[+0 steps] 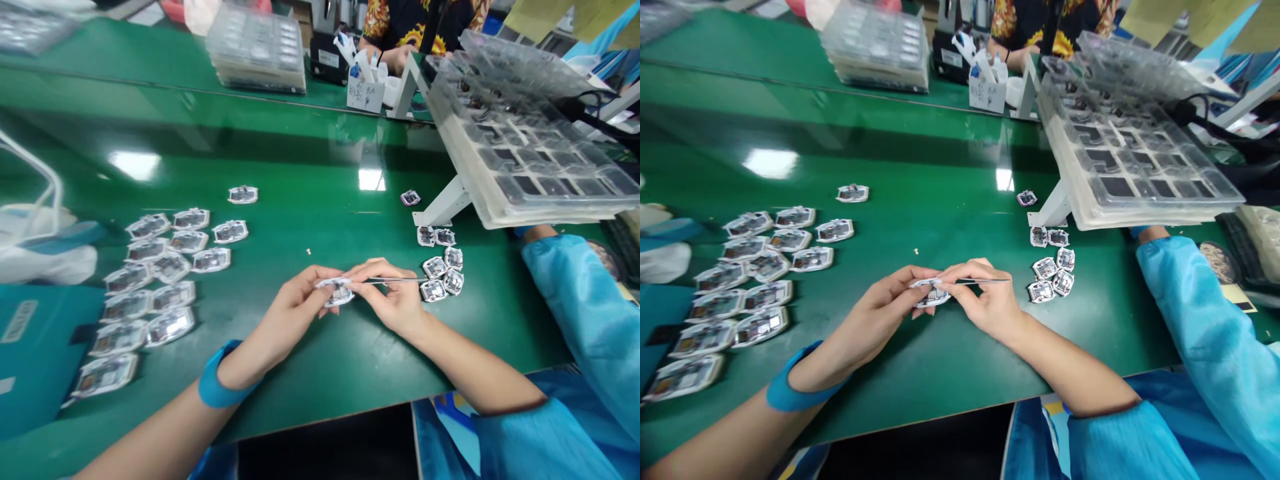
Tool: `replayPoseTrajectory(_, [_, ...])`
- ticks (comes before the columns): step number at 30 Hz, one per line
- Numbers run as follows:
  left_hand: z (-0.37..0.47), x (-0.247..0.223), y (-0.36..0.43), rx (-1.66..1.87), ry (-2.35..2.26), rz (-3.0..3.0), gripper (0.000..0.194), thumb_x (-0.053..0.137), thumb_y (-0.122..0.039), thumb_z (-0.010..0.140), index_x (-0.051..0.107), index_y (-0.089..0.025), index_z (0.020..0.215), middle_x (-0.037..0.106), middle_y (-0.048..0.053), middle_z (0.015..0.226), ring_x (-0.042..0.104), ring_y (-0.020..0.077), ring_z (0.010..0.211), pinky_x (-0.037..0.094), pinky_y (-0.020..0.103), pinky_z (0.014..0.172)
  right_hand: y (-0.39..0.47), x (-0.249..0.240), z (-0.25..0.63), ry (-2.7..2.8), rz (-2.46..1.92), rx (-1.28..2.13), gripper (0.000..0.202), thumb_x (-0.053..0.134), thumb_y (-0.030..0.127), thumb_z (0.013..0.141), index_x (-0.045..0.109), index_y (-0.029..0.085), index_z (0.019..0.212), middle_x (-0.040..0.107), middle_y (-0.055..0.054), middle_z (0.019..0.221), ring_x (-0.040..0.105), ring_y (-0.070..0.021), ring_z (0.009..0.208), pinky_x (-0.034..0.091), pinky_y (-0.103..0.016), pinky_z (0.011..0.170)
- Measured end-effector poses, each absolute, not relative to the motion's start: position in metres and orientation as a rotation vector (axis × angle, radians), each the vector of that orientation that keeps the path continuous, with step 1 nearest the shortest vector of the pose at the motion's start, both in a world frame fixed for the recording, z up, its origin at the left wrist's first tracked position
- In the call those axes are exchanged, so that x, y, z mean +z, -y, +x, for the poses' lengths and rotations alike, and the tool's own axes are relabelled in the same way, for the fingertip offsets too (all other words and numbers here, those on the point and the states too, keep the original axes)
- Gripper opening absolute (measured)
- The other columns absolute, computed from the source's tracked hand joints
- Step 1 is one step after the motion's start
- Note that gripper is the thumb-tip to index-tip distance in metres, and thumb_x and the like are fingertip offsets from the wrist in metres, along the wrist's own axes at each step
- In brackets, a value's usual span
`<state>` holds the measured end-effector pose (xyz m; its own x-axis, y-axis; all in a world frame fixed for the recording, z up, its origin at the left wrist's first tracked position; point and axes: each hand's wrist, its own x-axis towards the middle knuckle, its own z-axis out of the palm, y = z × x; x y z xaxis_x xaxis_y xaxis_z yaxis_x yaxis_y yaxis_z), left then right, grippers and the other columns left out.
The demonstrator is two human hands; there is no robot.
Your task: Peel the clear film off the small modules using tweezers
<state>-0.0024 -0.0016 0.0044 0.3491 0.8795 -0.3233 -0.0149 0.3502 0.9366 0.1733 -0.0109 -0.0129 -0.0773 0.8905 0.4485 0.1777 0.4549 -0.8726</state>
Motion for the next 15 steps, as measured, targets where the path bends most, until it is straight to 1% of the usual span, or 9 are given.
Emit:
replayPoseTrajectory(3, [-0.0011, 0.0042, 0.0007, 0.768, -1.046, 0.996, 0.024, 0.068, -0.032, 0.080, 0.067, -0.013, 0.096, 0.064, 0.000, 0.072, 0.053, 0.0106, 0.059, 0.038, 0.024, 0.055, 0.0094, -0.0114, 0.1744, 1.694, -0.920, 0.662, 0.011, 0.072, 0.014, 0.085, 0.069, 0.024, 0.085, 0.080, -0.001, 0.086, 0.076, -0.0190, 0.081, 0.054, -0.038, 0.083])
replayPoseTrajectory(5, [-0.0001, 0.0039, -0.0003, 0.785, -1.044, 0.948, 0.022, 0.069, -0.032, 0.080, 0.068, -0.014, 0.092, 0.064, 0.000, 0.072, 0.054, 0.0104, 0.059, 0.038, 0.023, 0.055, 0.0096, -0.0123, 0.1737, 1.690, -0.905, 0.648, 0.011, 0.072, 0.014, 0.085, 0.070, 0.024, 0.085, 0.080, -0.001, 0.086, 0.076, -0.0186, 0.081, 0.054, -0.038, 0.083])
replayPoseTrajectory(7, [0.0004, 0.0040, -0.0011, 0.797, -1.038, 0.907, 0.019, 0.069, -0.031, 0.079, 0.068, -0.015, 0.088, 0.063, -0.001, 0.070, 0.053, 0.0099, 0.058, 0.037, 0.022, 0.053, 0.0105, -0.0140, 0.1721, 1.595, -0.938, 0.727, 0.008, 0.072, 0.017, 0.085, 0.070, 0.024, 0.085, 0.080, -0.002, 0.088, 0.076, -0.0187, 0.085, 0.055, -0.037, 0.084])
replayPoseTrajectory(9, [0.0006, 0.0042, -0.0014, 0.813, -1.028, 0.879, 0.016, 0.068, -0.030, 0.078, 0.068, -0.015, 0.085, 0.063, -0.001, 0.067, 0.052, 0.0092, 0.056, 0.035, 0.022, 0.052, 0.0114, -0.0155, 0.1705, 1.448, -0.975, 0.880, 0.003, 0.072, 0.022, 0.086, 0.070, 0.023, 0.086, 0.079, -0.003, 0.090, 0.075, -0.0186, 0.088, 0.058, -0.036, 0.083])
replayPoseTrajectory(11, [0.0004, 0.0045, -0.0014, 0.827, -1.022, 0.870, 0.015, 0.068, -0.029, 0.078, 0.068, -0.015, 0.084, 0.062, -0.001, 0.066, 0.052, 0.0091, 0.056, 0.034, 0.022, 0.051, 0.0115, -0.0161, 0.1698, 1.332, -0.981, 1.012, 0.004, 0.072, 0.025, 0.086, 0.069, 0.023, 0.088, 0.078, -0.003, 0.092, 0.075, -0.0180, 0.088, 0.060, -0.034, 0.081])
replayPoseTrajectory(15, [-0.0013, 0.0051, -0.0006, 0.813, -1.023, 0.904, 0.017, 0.067, -0.031, 0.080, 0.068, -0.015, 0.087, 0.061, -0.001, 0.066, 0.050, 0.0097, 0.057, 0.034, 0.023, 0.053, 0.0102, -0.0158, 0.1707, 1.348, -0.953, 1.040, 0.005, 0.071, 0.025, 0.086, 0.069, 0.022, 0.088, 0.077, -0.004, 0.093, 0.074, -0.0176, 0.090, 0.059, -0.035, 0.085])
